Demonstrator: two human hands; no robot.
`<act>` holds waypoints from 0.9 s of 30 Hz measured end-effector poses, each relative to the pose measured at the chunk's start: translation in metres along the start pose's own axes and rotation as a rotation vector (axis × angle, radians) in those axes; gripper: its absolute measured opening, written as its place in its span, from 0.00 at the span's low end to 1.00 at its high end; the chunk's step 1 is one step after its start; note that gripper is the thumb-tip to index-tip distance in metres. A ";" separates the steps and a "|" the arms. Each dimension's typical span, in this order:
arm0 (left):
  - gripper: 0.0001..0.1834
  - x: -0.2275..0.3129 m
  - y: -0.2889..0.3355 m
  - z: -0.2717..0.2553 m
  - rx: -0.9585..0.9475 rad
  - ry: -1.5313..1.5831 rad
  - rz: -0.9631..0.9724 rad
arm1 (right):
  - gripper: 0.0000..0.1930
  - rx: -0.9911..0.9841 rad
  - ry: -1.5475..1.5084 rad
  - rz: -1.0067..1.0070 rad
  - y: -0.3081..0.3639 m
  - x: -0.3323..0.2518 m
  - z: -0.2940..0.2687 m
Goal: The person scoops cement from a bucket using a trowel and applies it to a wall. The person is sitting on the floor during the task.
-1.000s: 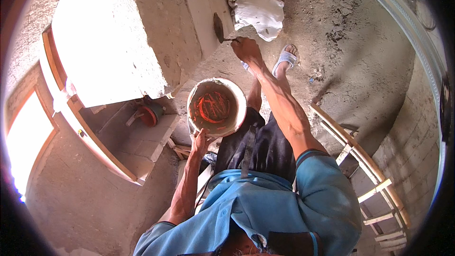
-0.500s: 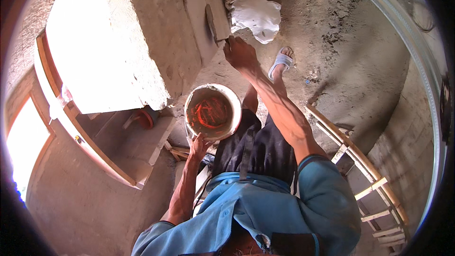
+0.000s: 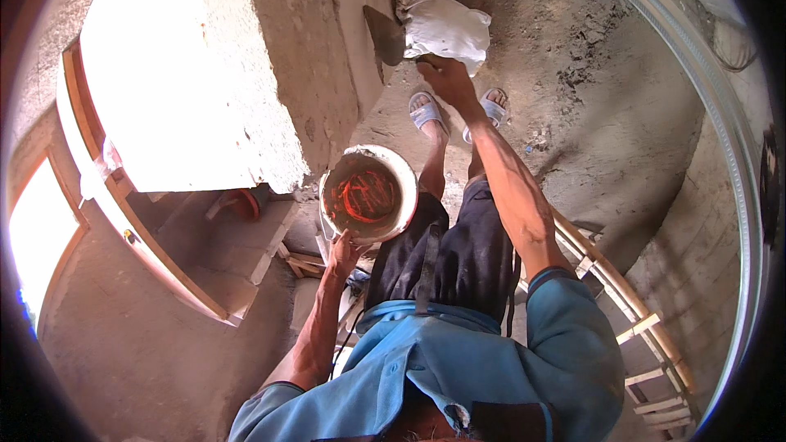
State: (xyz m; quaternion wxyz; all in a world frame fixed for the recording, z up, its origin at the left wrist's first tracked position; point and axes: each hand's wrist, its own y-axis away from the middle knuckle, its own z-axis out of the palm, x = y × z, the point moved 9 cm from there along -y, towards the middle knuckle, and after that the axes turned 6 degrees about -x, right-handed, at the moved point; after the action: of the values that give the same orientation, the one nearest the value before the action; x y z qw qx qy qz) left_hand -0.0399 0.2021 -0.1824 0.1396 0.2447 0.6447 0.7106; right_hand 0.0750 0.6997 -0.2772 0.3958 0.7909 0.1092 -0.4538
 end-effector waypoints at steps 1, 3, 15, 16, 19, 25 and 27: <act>0.12 0.002 0.000 0.000 0.013 -0.024 -0.003 | 0.19 0.004 -0.079 0.009 0.004 -0.002 -0.008; 0.12 0.005 0.000 0.001 0.043 -0.070 -0.009 | 0.20 0.052 0.080 0.040 -0.016 0.004 -0.008; 0.13 0.003 -0.010 0.005 0.002 -0.041 -0.026 | 0.16 0.064 0.402 -0.110 0.020 -0.031 0.002; 0.14 0.007 -0.006 0.010 0.009 -0.036 -0.023 | 0.16 0.091 0.445 -0.083 0.016 -0.023 -0.004; 0.15 0.016 -0.001 0.016 0.011 -0.115 -0.038 | 0.19 0.103 0.358 0.074 -0.023 -0.023 -0.017; 0.17 0.022 -0.011 0.030 -0.026 -0.045 -0.005 | 0.20 0.083 0.152 -0.031 -0.061 -0.028 0.028; 0.17 -0.014 -0.010 0.024 -0.011 0.115 0.030 | 0.19 -0.099 0.022 -0.020 -0.015 -0.059 0.047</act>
State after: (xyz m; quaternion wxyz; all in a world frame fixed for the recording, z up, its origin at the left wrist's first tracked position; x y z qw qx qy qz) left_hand -0.0170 0.2164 -0.1931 0.0932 0.2122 0.6440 0.7291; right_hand 0.0041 0.6863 -0.2504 0.4286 0.7741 0.1436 -0.4432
